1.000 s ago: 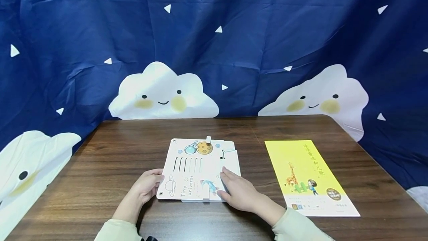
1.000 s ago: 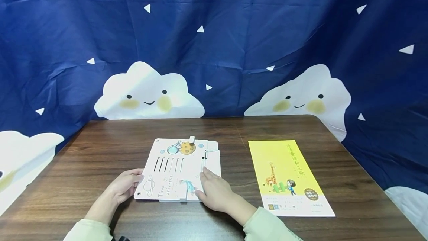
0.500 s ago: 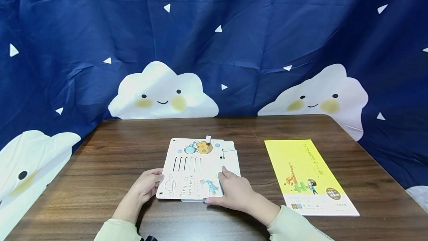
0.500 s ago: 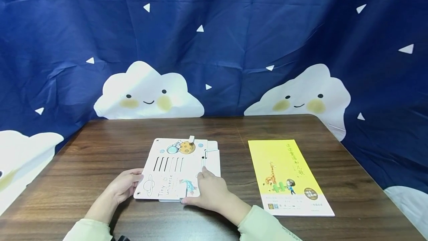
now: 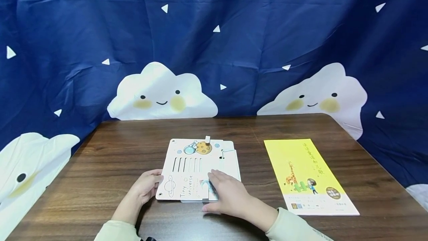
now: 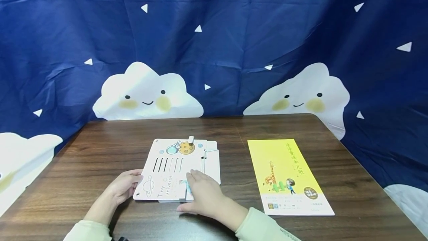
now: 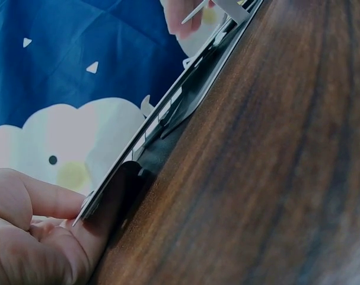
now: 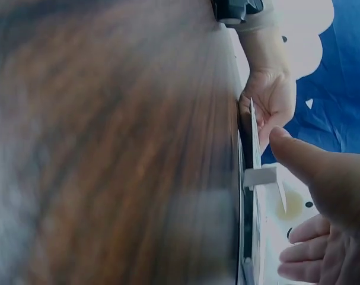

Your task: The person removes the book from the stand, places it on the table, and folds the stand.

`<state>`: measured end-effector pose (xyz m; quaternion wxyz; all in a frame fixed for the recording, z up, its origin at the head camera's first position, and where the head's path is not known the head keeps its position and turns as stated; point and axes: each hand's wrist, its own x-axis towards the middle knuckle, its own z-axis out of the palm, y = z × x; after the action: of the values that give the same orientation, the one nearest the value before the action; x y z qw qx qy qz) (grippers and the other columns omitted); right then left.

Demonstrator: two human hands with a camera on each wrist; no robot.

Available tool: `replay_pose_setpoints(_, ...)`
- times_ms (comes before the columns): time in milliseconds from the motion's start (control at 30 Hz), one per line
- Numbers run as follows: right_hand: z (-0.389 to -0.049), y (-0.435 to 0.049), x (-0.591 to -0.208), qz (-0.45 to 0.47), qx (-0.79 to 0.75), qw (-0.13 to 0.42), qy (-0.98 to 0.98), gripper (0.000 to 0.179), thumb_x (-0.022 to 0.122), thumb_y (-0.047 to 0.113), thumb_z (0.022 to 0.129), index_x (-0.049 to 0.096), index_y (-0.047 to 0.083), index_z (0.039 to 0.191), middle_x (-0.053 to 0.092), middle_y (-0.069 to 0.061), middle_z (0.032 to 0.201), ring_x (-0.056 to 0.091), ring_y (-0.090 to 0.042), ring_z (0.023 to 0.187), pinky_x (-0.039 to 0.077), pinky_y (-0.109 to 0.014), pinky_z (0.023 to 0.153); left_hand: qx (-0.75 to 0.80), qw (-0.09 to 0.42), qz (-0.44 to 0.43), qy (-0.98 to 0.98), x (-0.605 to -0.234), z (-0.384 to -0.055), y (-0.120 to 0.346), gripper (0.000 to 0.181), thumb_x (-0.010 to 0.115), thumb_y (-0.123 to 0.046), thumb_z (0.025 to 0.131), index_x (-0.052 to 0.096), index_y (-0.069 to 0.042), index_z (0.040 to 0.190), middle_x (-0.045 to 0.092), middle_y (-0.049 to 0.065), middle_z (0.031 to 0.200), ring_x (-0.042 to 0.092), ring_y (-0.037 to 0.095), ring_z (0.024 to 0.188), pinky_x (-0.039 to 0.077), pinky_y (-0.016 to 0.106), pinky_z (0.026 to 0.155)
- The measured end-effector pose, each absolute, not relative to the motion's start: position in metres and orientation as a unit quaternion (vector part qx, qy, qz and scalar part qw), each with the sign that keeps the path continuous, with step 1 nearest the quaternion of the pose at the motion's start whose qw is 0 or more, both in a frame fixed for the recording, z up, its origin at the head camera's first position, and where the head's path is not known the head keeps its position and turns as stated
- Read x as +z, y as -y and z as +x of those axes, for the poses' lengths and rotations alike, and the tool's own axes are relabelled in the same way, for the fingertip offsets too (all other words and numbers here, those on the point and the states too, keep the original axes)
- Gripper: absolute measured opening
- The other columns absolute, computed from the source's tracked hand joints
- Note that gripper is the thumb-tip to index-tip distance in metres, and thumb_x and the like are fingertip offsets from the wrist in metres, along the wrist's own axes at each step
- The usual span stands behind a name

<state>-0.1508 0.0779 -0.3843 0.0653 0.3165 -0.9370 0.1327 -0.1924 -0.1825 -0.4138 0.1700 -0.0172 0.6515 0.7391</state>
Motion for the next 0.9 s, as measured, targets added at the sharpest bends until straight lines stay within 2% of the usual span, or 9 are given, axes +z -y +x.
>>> replay_pose_setpoints(100, -0.149, -0.075, -0.384, 0.333, 0.144, 0.06, 0.93, 0.074, 0.066, 0.053, 0.064, 0.051, -0.001, 0.112, 0.054, -0.013, 0.111, 0.05, -0.022, 0.102, 0.04, -0.034, 0.084, 0.739, 0.168, -0.022, -0.653, -0.414, -0.192, 0.183, 0.035, 0.03, 0.004, 0.088, 0.027, 0.021, 0.117, 0.06, 0.01, 0.083, 0.058, 0.017, 0.074, 0.048, 0.036, 0.064)
replay_pose_setpoints(267, -0.15, -0.071, -0.386, 0.342, 0.154, 0.062, 0.925, 0.057, 0.069, 0.043, 0.065, 0.055, 0.004, 0.104, 0.058, -0.001, 0.098, 0.054, -0.012, 0.088, 0.046, -0.027, 0.068, 0.736, 0.163, -0.028, -0.656, -0.415, -0.193, 0.182, 0.034, 0.031, 0.004, 0.088, 0.029, 0.021, 0.117, 0.06, 0.011, 0.083, 0.058, 0.017, 0.073, 0.048, 0.036, 0.064)
replay_pose_setpoints(433, -0.153, -0.069, -0.388, 0.326, 0.158, 0.071, 0.929, 0.045, 0.069, 0.035, 0.068, 0.058, 0.006, 0.101, 0.06, -0.002, 0.098, 0.055, -0.011, 0.087, 0.046, -0.028, 0.069, 0.735, 0.158, -0.036, -0.658, -0.415, -0.194, 0.181, 0.033, 0.032, 0.004, 0.087, 0.031, 0.02, 0.116, 0.06, 0.011, 0.083, 0.058, 0.017, 0.073, 0.048, 0.036, 0.063)
replay_pose_setpoints(533, -0.156, -0.068, -0.389, 0.318, 0.165, 0.069, 0.931, 0.038, 0.07, 0.033, 0.068, 0.06, 0.008, 0.095, 0.061, 0.001, 0.09, 0.053, -0.006, 0.072, 0.044, -0.024, 0.06, 0.736, 0.158, -0.032, -0.658, -0.415, -0.193, 0.182, 0.033, 0.032, 0.004, 0.087, 0.031, 0.02, 0.116, 0.06, 0.011, 0.083, 0.058, 0.017, 0.074, 0.048, 0.035, 0.063)
replay_pose_setpoints(633, -0.158, -0.068, -0.387, 0.318, 0.168, 0.061, 0.931, 0.032, 0.071, 0.033, 0.067, 0.061, 0.011, 0.088, 0.056, 0.007, 0.072, 0.043, -0.004, 0.057, 0.036, -0.021, 0.048, 0.736, 0.16, -0.027, -0.657, -0.415, -0.193, 0.182, 0.033, 0.032, 0.004, 0.087, 0.03, 0.021, 0.116, 0.06, 0.011, 0.083, 0.058, 0.016, 0.074, 0.048, 0.035, 0.064)
replay_pose_setpoints(733, -0.16, -0.068, -0.385, 0.322, 0.165, 0.055, 0.931, 0.027, 0.071, 0.034, 0.066, 0.06, 0.013, 0.08, 0.044, 0.011, 0.058, 0.035, -0.004, 0.049, 0.027, -0.021, 0.041, 0.734, 0.159, -0.028, -0.66, -0.415, -0.193, 0.181, 0.033, 0.031, 0.004, 0.087, 0.031, 0.021, 0.115, 0.06, 0.011, 0.083, 0.058, 0.017, 0.074, 0.048, 0.035, 0.064)
replay_pose_setpoints(900, -0.16, -0.069, -0.382, 0.334, 0.159, 0.054, 0.928, 0.026, 0.071, 0.034, 0.066, 0.053, 0.015, 0.07, 0.032, 0.011, 0.051, 0.031, -0.004, 0.046, 0.022, -0.021, 0.039, 0.728, 0.155, -0.029, -0.667, -0.416, -0.193, 0.181, 0.034, 0.029, 0.005, 0.086, 0.031, 0.021, 0.116, 0.06, 0.011, 0.083, 0.058, 0.017, 0.074, 0.048, 0.034, 0.064)
